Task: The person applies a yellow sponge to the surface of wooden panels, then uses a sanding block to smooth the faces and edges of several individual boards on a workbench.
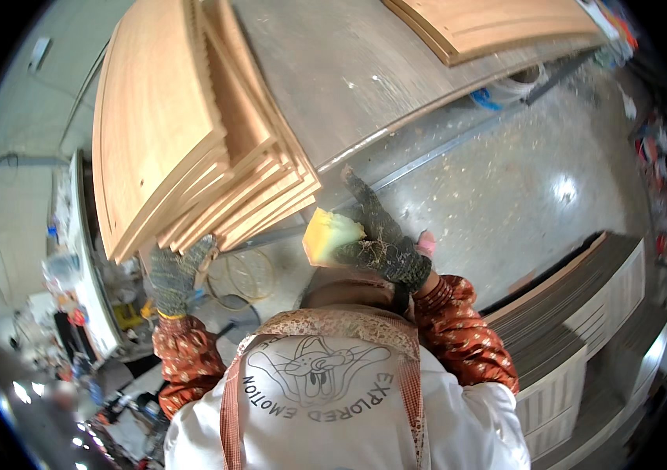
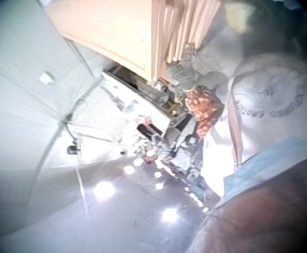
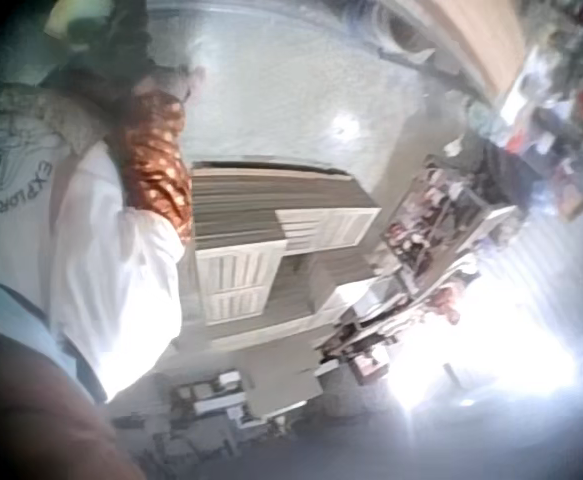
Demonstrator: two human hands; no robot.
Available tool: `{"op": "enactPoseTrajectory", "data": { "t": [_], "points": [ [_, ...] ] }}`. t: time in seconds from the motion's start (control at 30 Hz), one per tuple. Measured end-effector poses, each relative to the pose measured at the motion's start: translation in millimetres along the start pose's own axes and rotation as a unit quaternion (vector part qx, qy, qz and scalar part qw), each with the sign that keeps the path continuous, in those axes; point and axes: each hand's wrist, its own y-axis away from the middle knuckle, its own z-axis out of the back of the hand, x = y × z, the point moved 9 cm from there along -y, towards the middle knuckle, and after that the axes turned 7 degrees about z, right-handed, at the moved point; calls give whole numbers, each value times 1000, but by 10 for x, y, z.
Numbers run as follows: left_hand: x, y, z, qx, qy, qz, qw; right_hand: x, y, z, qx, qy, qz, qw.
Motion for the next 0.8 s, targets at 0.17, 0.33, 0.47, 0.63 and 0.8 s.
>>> {"op": "enactPoseTrajectory", "data": {
  "t": [0.17,0.33,0.47,0.63,0.8],
  "points": [
    [-164,-308,88,60,230,81,968,-27,-82,35,-3,-27,2,1000],
    [-163,-372,219,3,243,121,963,-111,-147,145,-12,-36,18,999],
    [-61,-362,209,13,285,271,919,-281,-87,353,-37,5,108,993],
    [35,-259,261,-3,319,295,901,-368,4,504,-120,-95,86,984],
    [-15,-300,352,7,306,303,903,-71,-124,500,-155,-6,212,965]
  ]
}}
